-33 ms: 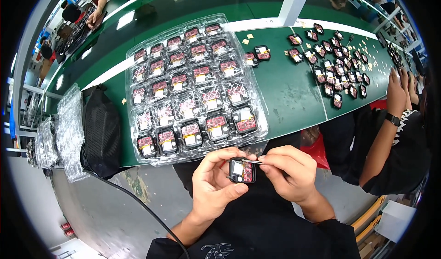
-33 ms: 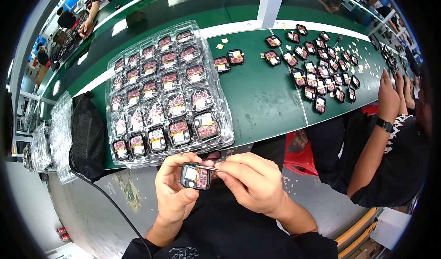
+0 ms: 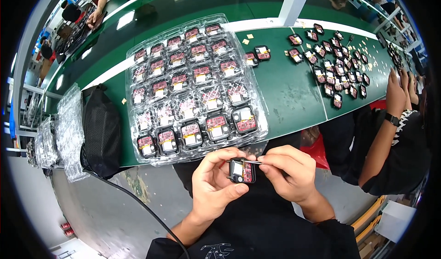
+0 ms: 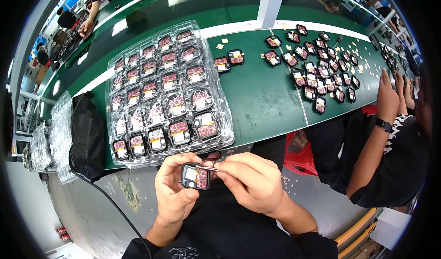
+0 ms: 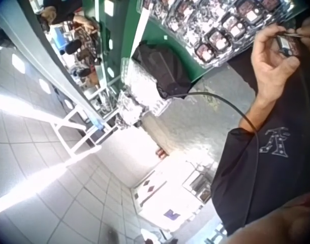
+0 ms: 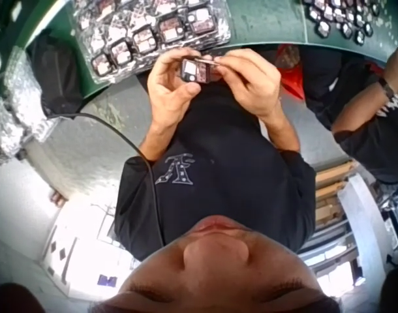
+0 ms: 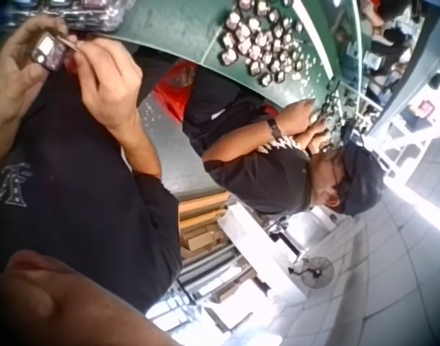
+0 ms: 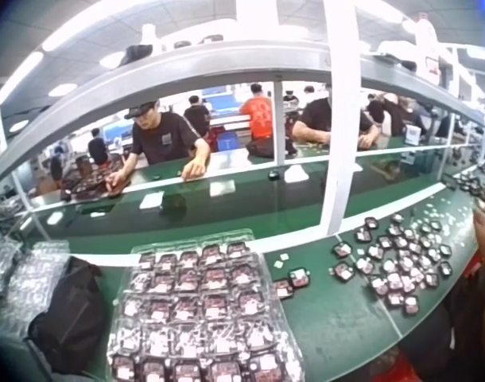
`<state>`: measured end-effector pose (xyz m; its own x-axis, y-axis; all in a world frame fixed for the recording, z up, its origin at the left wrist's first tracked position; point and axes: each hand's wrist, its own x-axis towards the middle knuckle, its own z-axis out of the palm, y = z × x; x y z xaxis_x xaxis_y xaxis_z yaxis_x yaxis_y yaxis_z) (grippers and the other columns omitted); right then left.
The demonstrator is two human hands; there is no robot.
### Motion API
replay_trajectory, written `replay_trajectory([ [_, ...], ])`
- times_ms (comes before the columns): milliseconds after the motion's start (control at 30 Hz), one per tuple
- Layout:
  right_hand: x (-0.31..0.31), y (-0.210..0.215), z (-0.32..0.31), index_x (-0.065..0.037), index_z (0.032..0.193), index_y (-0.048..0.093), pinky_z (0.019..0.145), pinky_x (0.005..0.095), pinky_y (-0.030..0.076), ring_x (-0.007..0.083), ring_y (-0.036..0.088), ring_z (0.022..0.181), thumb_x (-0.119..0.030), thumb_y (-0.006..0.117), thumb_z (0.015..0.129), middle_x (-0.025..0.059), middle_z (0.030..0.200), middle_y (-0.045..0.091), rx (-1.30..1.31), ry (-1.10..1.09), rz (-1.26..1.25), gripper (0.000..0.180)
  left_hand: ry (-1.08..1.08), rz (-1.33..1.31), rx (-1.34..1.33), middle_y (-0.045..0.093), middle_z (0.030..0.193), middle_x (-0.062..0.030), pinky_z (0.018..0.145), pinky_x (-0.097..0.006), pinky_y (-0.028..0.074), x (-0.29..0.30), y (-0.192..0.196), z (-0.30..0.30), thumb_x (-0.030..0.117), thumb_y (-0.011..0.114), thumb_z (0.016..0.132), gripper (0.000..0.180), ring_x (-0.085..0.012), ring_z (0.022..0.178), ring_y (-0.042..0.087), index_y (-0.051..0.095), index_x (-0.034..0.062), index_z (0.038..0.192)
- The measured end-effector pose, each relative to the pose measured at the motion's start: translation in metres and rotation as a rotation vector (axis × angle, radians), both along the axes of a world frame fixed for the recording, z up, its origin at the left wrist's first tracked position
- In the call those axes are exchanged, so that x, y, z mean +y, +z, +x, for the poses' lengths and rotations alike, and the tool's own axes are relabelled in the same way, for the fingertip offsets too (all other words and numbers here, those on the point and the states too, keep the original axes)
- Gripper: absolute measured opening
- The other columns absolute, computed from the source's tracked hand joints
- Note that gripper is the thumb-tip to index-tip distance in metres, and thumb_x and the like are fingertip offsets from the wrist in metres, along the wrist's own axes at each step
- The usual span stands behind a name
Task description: Using a small probe to adjust or assemble parts on electronic components and organizing them in a tray on an assembly line.
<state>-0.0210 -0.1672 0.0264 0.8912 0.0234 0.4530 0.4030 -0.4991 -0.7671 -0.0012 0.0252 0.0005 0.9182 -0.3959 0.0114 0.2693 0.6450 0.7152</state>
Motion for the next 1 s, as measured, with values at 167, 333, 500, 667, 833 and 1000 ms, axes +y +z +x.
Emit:
replay_trajectory([
  [167,0.001,0.001,0.000,0.001,0.096,0.073,0.062,0.0330,0.058,0.0255,0.071,0.072,0.002,0.082,0.078,0.0122,0.086,0.071,0.011,-0.008,-0.047,0.020,0.038,0.101,-0.091,0.052,0.140,-0.0179,0.106,-0.040,0.052,0.004,0.000,0.000,-0.004,0.086,0.079,0.061,-0.0305,0.127,0.060,0.057,-0.0019,0.132],
  [333,-0.001,0.002,-0.001,0.001,0.095,0.074,0.061,0.0327,0.058,0.0252,0.071,0.072,0.002,0.081,0.078,0.0121,0.087,0.071,0.015,-0.011,-0.024,0.019,0.029,0.112,-0.091,0.048,0.144,-0.0174,0.105,-0.039,0.053,0.005,0.004,0.001,-0.006,0.085,0.079,0.063,-0.0296,0.127,0.060,0.056,-0.0026,0.135],
  [500,-0.001,0.000,0.000,0.001,0.096,0.074,0.061,0.0322,0.058,0.0256,0.071,0.072,0.002,0.081,0.078,0.0122,0.087,0.071,0.025,0.005,-0.036,0.019,0.016,0.134,-0.113,0.046,0.145,-0.0172,0.105,-0.039,0.054,0.005,0.005,0.001,-0.007,0.084,0.080,0.063,-0.0301,0.129,0.059,0.056,-0.0031,0.135],
  [667,0.007,-0.005,-0.007,0.002,0.096,0.074,0.057,0.0318,0.056,0.0237,0.069,0.068,0.001,0.082,0.077,0.0109,0.086,0.069,-0.076,-0.059,-0.118,0.021,0.035,0.115,-0.088,0.046,0.145,-0.0184,0.105,-0.039,0.055,0.003,0.010,-0.004,-0.011,0.082,0.079,0.061,-0.0321,0.128,0.060,0.056,-0.0046,0.134],
  [833,0.009,-0.005,-0.006,0.002,0.096,0.073,0.053,0.0310,0.052,0.0212,0.065,0.062,0.001,0.082,0.074,0.0094,0.085,0.068,-0.200,-0.083,-0.279,0.025,0.086,0.171,-0.147,0.047,0.145,-0.0203,0.104,-0.039,0.056,0.004,0.011,-0.006,-0.013,0.081,0.079,0.061,-0.0328,0.127,0.061,0.056,-0.0044,0.134],
  [1000,0.001,-0.007,0.009,-0.001,0.098,0.073,0.055,0.0316,0.052,0.0217,0.064,0.063,-0.001,0.084,0.071,0.0099,0.087,0.069,-0.196,0.070,-0.182,0.029,0.082,0.158,-0.148,0.054,0.139,-0.0221,0.103,-0.042,0.056,0.017,0.009,-0.005,-0.013,0.082,0.078,0.060,-0.0346,0.125,0.062,0.056,-0.0023,0.131],
])
